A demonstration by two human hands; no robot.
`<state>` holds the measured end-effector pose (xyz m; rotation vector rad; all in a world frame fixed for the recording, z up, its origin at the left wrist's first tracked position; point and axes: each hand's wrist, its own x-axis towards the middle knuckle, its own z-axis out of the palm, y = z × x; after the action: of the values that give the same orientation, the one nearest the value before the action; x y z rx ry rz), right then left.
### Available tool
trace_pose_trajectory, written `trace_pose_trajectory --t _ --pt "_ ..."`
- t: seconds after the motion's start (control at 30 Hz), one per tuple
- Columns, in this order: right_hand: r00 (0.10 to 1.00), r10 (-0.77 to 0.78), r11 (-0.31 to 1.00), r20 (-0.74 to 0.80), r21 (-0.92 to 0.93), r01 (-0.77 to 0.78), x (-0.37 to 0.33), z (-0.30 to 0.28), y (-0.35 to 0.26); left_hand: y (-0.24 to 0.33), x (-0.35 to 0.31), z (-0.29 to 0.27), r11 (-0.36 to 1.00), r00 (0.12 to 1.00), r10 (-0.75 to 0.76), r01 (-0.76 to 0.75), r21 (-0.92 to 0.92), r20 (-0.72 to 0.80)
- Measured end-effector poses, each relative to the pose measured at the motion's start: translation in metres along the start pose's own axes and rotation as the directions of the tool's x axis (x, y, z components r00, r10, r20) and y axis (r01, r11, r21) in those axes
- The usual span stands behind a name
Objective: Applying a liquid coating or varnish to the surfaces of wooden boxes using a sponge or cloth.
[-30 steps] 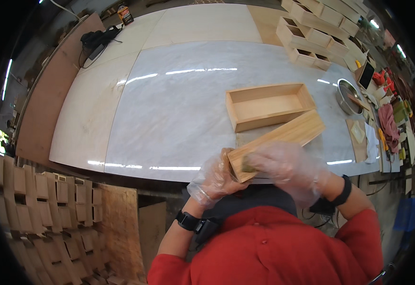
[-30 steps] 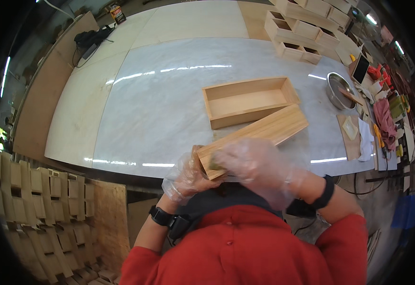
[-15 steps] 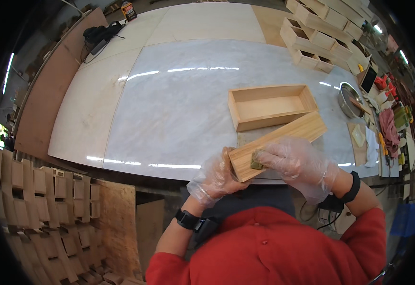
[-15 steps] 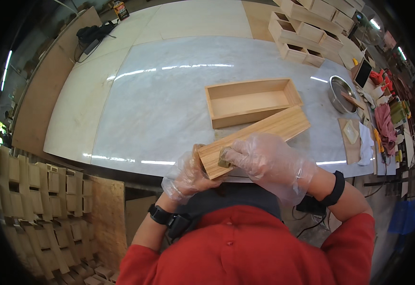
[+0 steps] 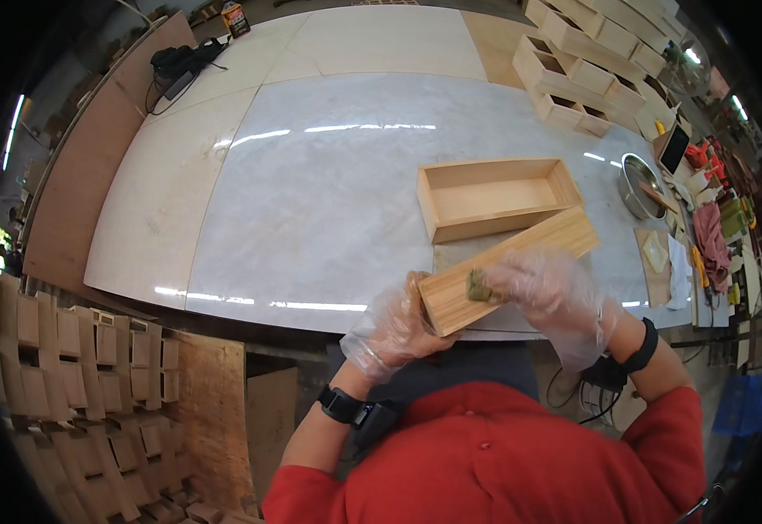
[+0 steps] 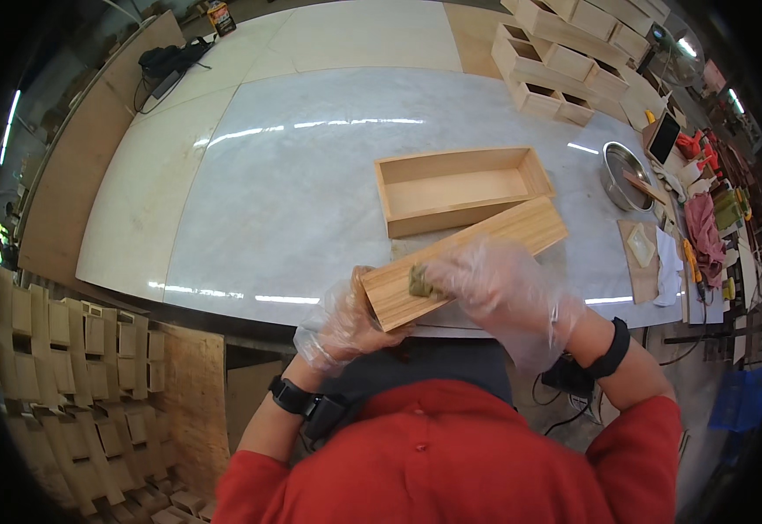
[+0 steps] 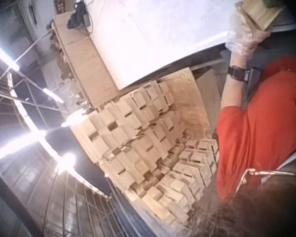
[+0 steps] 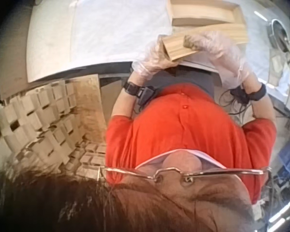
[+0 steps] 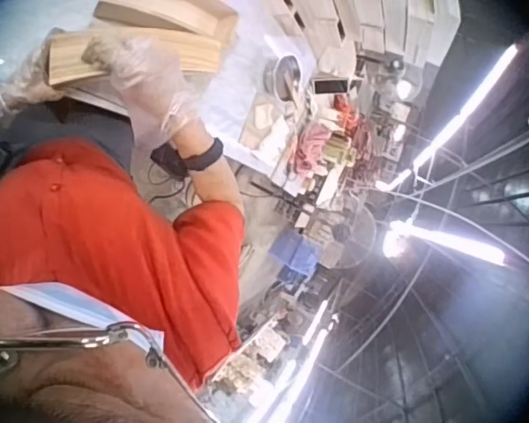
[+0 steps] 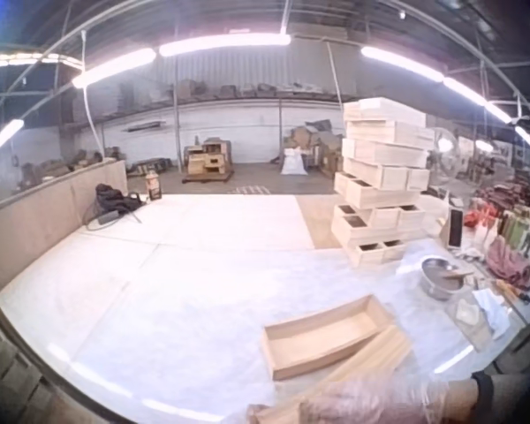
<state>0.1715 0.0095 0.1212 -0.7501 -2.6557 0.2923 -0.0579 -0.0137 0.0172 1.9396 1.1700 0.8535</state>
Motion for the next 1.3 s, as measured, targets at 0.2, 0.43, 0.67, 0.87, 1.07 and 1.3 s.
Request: trace_pose_trajectory --t 0.2,0.43,0.67,0.87,1.07,1.3 --pt "0.997 -0.004 0.997 -0.071 -0.077 -0.001 0.024 0.021 -0.028 -0.004 0.005 0.001 0.998 0.996 0.003 -0.009 0.068 0.085" --pt "0.997 0.038 0.996 -0.062 -0.073 -0.042 -0.036 0.003 -0.015 0.002 0.002 0.0 1.0 1.0 0.01 -0.01 -0.021 0.008" --pt "0.979 0.05 0.991 -0.2 -0.109 -0.073 0.014 0.027 -0.015 -0.008 0.004 0.003 0.965 0.973 0.229 -0.223 0.134 -0.026" --pt "0.994 0.038 0.999 0.103 -0.041 -0.034 -0.001 0.011 -0.061 -0.011 -0.001 0.0 0.979 0.981 0.158 -0.171 0.115 0.116" --pt "0.999 -0.001 1.0 0.052 0.017 0.0 -0.009 0.027 -0.067 -0.016 -0.003 0.007 0.986 0.997 -0.029 0.041 -0.164 0.07" --pt "0.991 0.124 0.987 -0.041 -0.098 -0.128 -0.028 0.018 -0.043 -0.014 0.001 0.007 0.98 0.981 0.192 -0.193 0.039 0.025"
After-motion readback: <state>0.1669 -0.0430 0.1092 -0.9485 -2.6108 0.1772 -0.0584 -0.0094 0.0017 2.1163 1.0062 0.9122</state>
